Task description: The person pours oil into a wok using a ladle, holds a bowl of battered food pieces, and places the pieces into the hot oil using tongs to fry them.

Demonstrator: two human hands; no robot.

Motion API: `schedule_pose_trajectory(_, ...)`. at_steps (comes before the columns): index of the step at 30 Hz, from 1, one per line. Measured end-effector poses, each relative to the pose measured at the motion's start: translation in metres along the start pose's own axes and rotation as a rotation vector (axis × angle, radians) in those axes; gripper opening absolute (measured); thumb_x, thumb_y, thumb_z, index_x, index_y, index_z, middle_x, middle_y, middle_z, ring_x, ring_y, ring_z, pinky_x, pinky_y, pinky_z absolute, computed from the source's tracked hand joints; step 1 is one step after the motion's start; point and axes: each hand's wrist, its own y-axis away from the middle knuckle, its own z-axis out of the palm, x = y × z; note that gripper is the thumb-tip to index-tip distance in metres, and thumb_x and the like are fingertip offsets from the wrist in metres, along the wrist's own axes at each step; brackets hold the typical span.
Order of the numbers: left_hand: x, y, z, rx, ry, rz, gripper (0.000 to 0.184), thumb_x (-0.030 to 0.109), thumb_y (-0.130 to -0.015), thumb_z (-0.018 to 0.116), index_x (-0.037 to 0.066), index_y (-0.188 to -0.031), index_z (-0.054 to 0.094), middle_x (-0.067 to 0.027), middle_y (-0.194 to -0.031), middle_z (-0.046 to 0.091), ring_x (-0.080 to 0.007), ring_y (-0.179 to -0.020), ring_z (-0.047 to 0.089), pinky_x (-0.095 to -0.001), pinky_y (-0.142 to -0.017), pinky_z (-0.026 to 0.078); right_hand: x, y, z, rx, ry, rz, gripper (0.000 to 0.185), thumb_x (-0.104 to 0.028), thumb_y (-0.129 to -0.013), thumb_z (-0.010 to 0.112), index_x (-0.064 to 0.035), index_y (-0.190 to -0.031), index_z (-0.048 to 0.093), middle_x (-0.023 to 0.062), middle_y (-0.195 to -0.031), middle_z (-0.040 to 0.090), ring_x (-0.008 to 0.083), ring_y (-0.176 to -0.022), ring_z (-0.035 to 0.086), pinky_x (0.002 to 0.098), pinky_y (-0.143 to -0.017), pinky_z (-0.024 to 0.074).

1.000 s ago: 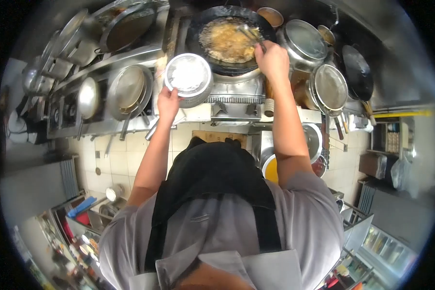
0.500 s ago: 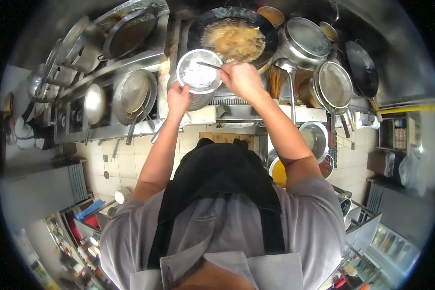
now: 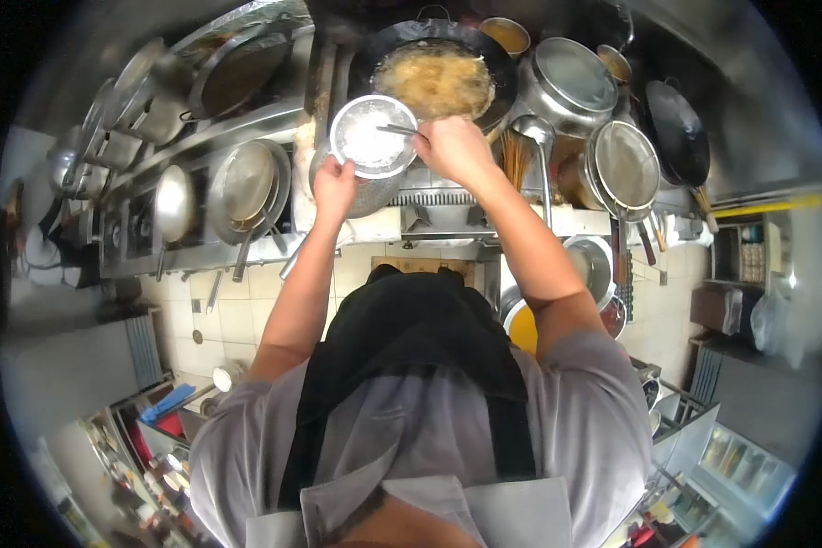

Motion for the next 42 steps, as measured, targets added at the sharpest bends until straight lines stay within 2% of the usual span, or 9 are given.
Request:
schedule_pose_trajectory(2, 0.005, 0.004, -0.006, -0.006, -0.002, -0.042, 0.026, 0.012, -0.098, 0.054, -0.011, -0.108, 0.059, -0.0168, -0.087, 0.068, -0.0223, -0.072, 0.072, -0.0322, -0.064, 0.062, -0.013, 0.005, -0.022, 0.092, -0.111, 0.094, 0.023, -0.025, -0.087, 0.066, -0.0033, -0.088, 0.074, 0.0208, -0.079, 0.069, 0.0389, -0.079, 0.068, 0.048, -0.077, 0.0542)
schedule_pose_trajectory(8, 0.0, -0.008, -0.007, -0.018, -0.079, -0.025, 0.025, 0.011, -0.097, 0.055, -0.011, -0.106, 0.059, -0.0172, -0.088, 0.07, -0.0233, -0.072, 0.073, -0.0322, -0.063, 0.061, -0.016, -0.006, -0.028, 0.045, -0.111, 0.075, 0.022, -0.024, -0.087, 0.067, -0.0035, -0.089, 0.075, 0.0219, -0.079, 0.069, 0.0398, -0.079, 0.068, 0.0478, -0.077, 0.0538)
schedule_pose_trajectory(10, -0.01, -0.006, -0.004, 0.027, -0.003, 0.007, 0.026, 0.02, -0.095, 0.059, -0.004, -0.1, 0.063, -0.0145, -0.077, 0.072, -0.0244, -0.067, 0.074, -0.0367, -0.066, 0.056, -0.018, -0.002, -0.03, 0.056, -0.121, 0.088, 0.022, -0.024, -0.086, 0.068, -0.0036, -0.089, 0.075, 0.0218, -0.079, 0.069, 0.0398, -0.079, 0.068, 0.0477, -0.077, 0.0538)
schedule_pose_trajectory(16, -0.009, -0.004, -0.004, 0.031, 0.013, -0.016, 0.026, 0.021, -0.094, 0.06, -0.005, -0.098, 0.063, -0.0139, -0.074, 0.071, -0.0246, -0.068, 0.075, -0.0367, -0.066, 0.056, -0.013, -0.005, -0.028, -0.032, -0.098, 0.075, 0.023, -0.025, -0.086, 0.068, -0.0055, -0.095, 0.077, 0.0213, -0.08, 0.069, 0.0387, -0.083, 0.068, 0.0461, -0.08, 0.0537)
schedule_pose_trajectory(18, -0.008, -0.009, -0.004, 0.035, -0.011, -0.002, 0.026, 0.021, -0.095, 0.059, -0.005, -0.098, 0.063, -0.0143, -0.075, 0.071, -0.0248, -0.068, 0.075, -0.0363, -0.065, 0.056, -0.014, -0.006, -0.028, 0.113, -0.154, 0.073, 0.022, -0.024, -0.086, 0.068, -0.0059, -0.094, 0.077, 0.0208, -0.081, 0.07, 0.0382, -0.084, 0.068, 0.0454, -0.081, 0.0537)
schedule_pose_trajectory(22, -0.005, -0.005, -0.006, 0.009, 0.079, -0.051, 0.026, 0.019, -0.096, 0.058, -0.007, -0.1, 0.062, -0.0155, -0.076, 0.07, -0.0253, -0.068, 0.074, -0.0355, -0.063, 0.056, -0.013, -0.01, -0.028, -0.064, -0.016, 0.052, 0.021, -0.025, -0.086, 0.069, -0.0065, -0.094, 0.077, 0.0197, -0.08, 0.07, 0.0384, -0.083, 0.068, 0.0455, -0.081, 0.0538)
schedule_pose_trajectory(24, 0.001, -0.011, -0.007, 0.007, 0.061, -0.032, 0.026, 0.018, -0.096, 0.058, -0.007, -0.101, 0.061, -0.0159, -0.077, 0.07, -0.0251, -0.069, 0.075, -0.0354, -0.063, 0.056, -0.012, -0.012, -0.029, 0.108, -0.125, 0.049, 0.022, -0.025, -0.086, 0.069, -0.0065, -0.094, 0.077, 0.0198, -0.079, 0.07, 0.0387, -0.081, 0.068, 0.0459, -0.08, 0.054)
schedule_pose_trajectory(28, 0.012, -0.005, -0.007, -0.003, 0.146, -0.053, 0.026, 0.015, -0.097, 0.057, -0.009, -0.105, 0.061, -0.0167, -0.082, 0.071, -0.0238, -0.07, 0.075, -0.0351, -0.063, 0.057, -0.014, -0.019, -0.038, 0.002, -0.046, 0.099, 0.023, -0.025, -0.086, 0.069, -0.0065, -0.096, 0.077, 0.0205, -0.079, 0.069, 0.0389, -0.08, 0.068, 0.0451, -0.079, 0.0547)
schedule_pose_trajectory(42, 0.015, -0.037, 0.002, -0.002, 0.156, -0.004, 0.024, 0.014, -0.097, 0.056, -0.01, -0.1, 0.06, -0.0183, -0.082, 0.071, -0.025, -0.068, 0.075, -0.0343, -0.062, 0.058, 0.009, -0.058, -0.099, 0.275, -0.064, 0.026, 0.031, -0.032, -0.084, 0.071, -0.0074, -0.101, 0.077, 0.0211, -0.088, 0.072, 0.0363, -0.084, 0.071, 0.0401, -0.081, 0.0564)
